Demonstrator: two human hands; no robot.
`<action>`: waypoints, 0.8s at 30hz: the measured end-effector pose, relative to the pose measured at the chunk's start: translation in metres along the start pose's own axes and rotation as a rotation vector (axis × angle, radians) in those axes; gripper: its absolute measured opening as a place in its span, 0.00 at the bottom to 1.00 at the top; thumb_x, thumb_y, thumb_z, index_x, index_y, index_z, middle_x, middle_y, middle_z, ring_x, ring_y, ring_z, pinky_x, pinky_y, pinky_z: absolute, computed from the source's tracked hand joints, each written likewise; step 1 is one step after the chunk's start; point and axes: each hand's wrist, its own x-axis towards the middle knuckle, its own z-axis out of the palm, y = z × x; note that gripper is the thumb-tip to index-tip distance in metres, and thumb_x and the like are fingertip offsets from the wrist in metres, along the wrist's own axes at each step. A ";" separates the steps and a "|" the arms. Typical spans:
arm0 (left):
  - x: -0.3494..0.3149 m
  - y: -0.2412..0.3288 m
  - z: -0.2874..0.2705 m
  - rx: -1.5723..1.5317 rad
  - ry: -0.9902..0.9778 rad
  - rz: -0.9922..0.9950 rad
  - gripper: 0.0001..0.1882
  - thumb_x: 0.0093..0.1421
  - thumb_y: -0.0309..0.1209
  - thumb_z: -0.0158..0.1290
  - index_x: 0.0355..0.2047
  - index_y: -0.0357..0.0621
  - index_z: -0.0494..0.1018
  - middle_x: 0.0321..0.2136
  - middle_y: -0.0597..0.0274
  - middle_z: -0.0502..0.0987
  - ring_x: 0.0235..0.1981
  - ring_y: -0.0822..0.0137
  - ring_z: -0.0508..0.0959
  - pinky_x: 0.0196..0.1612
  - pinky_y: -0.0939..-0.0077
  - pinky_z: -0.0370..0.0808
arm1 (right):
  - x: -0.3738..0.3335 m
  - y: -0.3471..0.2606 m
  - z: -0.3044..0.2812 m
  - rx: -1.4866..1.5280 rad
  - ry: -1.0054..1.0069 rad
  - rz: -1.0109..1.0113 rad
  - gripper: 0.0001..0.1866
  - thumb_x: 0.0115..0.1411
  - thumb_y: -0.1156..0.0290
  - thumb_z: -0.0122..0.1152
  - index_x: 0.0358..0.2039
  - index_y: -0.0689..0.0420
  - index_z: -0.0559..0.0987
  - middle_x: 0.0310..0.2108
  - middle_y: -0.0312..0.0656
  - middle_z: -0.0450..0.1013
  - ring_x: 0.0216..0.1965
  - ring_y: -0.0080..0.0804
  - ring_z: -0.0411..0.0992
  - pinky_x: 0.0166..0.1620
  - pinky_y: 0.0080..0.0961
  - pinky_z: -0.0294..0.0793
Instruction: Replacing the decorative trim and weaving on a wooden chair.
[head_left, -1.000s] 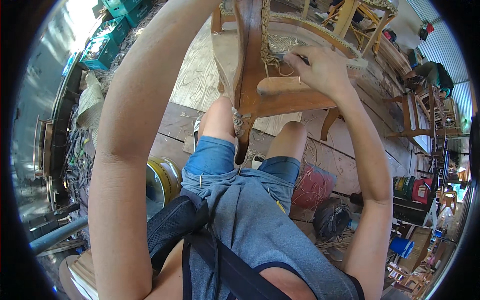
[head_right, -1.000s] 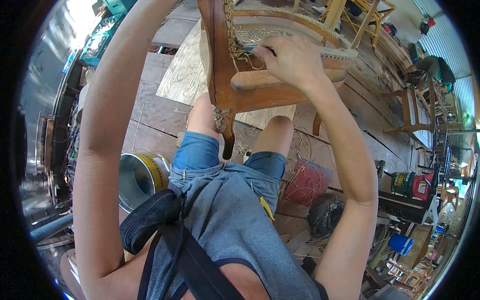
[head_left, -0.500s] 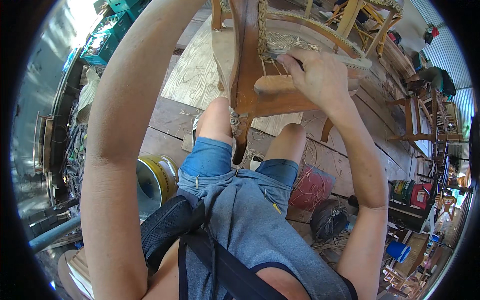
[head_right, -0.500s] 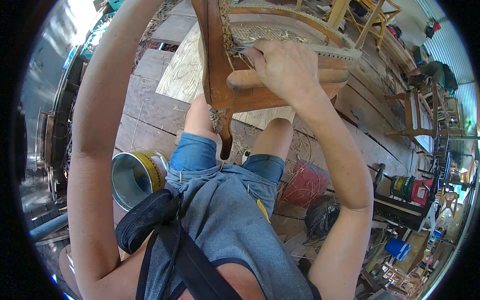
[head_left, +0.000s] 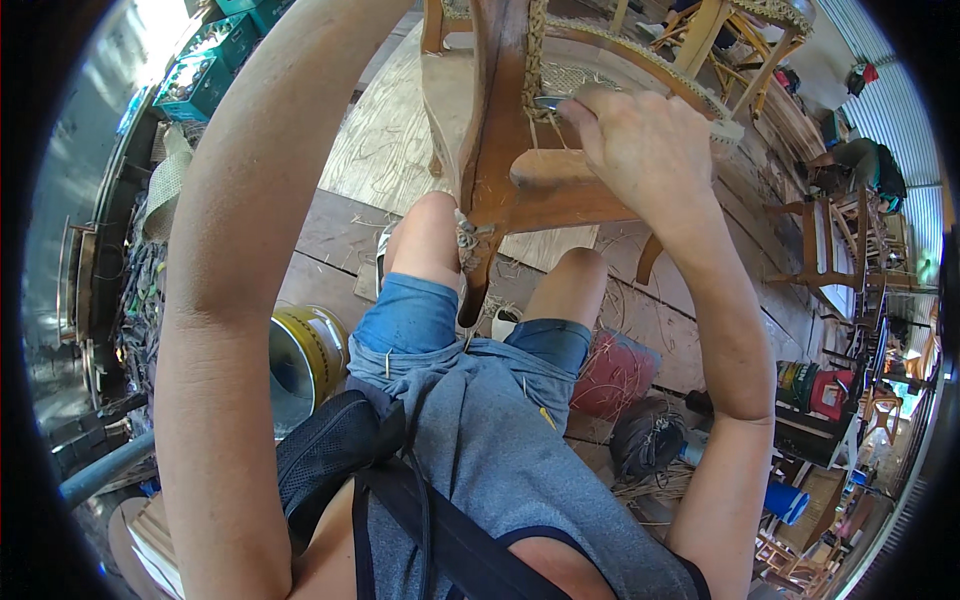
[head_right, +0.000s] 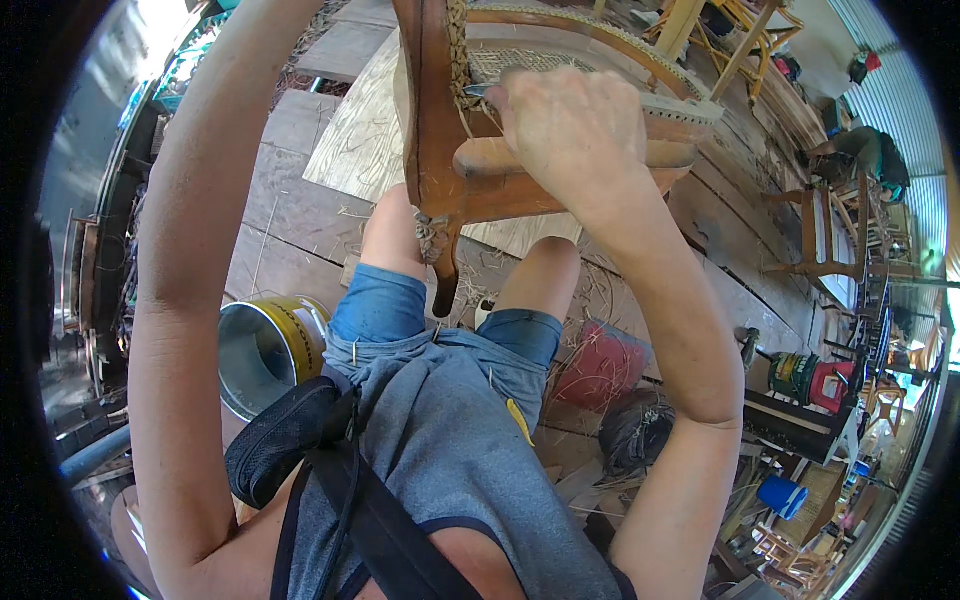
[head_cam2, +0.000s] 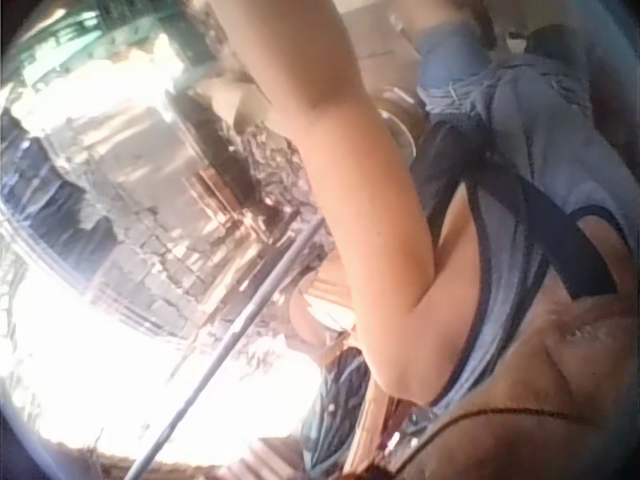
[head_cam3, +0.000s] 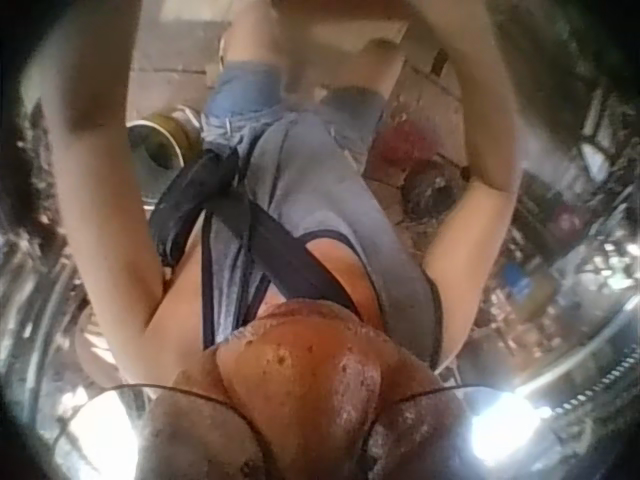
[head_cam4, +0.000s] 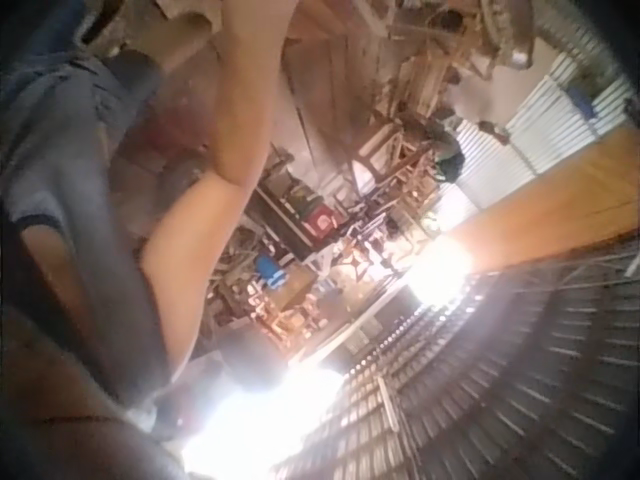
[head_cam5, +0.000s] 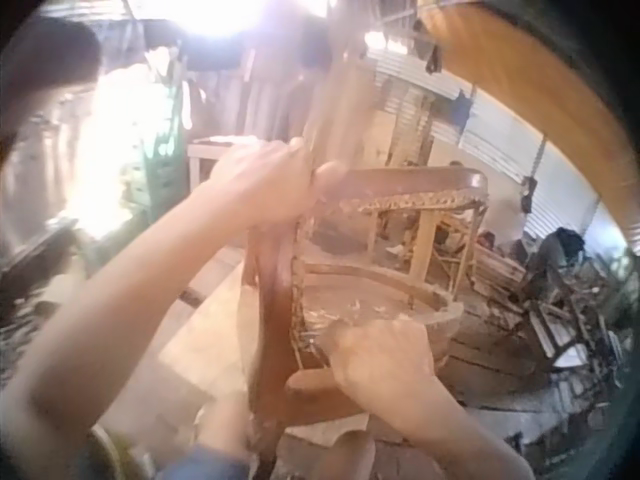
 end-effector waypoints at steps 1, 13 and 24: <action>0.000 -0.002 0.000 0.000 0.001 -0.003 0.35 0.70 0.53 0.36 0.32 0.30 0.78 0.29 0.39 0.81 0.35 0.44 0.82 0.45 0.52 0.76 | 0.004 0.001 0.003 0.044 0.017 -0.032 0.18 0.62 0.51 0.58 0.28 0.51 0.84 0.23 0.48 0.78 0.29 0.49 0.79 0.32 0.42 0.77; -0.009 0.003 0.002 -0.029 -0.019 -0.009 0.34 0.69 0.52 0.36 0.30 0.35 0.81 0.30 0.41 0.81 0.37 0.47 0.82 0.45 0.54 0.75 | 0.031 0.025 0.003 0.684 0.037 0.019 0.21 0.57 0.44 0.62 0.35 0.49 0.86 0.23 0.46 0.78 0.27 0.46 0.78 0.32 0.38 0.76; -0.007 0.001 -0.003 -0.004 -0.042 0.005 0.35 0.70 0.53 0.35 0.28 0.36 0.82 0.30 0.43 0.81 0.37 0.47 0.82 0.45 0.54 0.75 | 0.005 0.016 -0.004 0.013 0.104 -0.002 0.21 0.60 0.48 0.59 0.25 0.52 0.85 0.21 0.49 0.77 0.27 0.48 0.79 0.30 0.41 0.78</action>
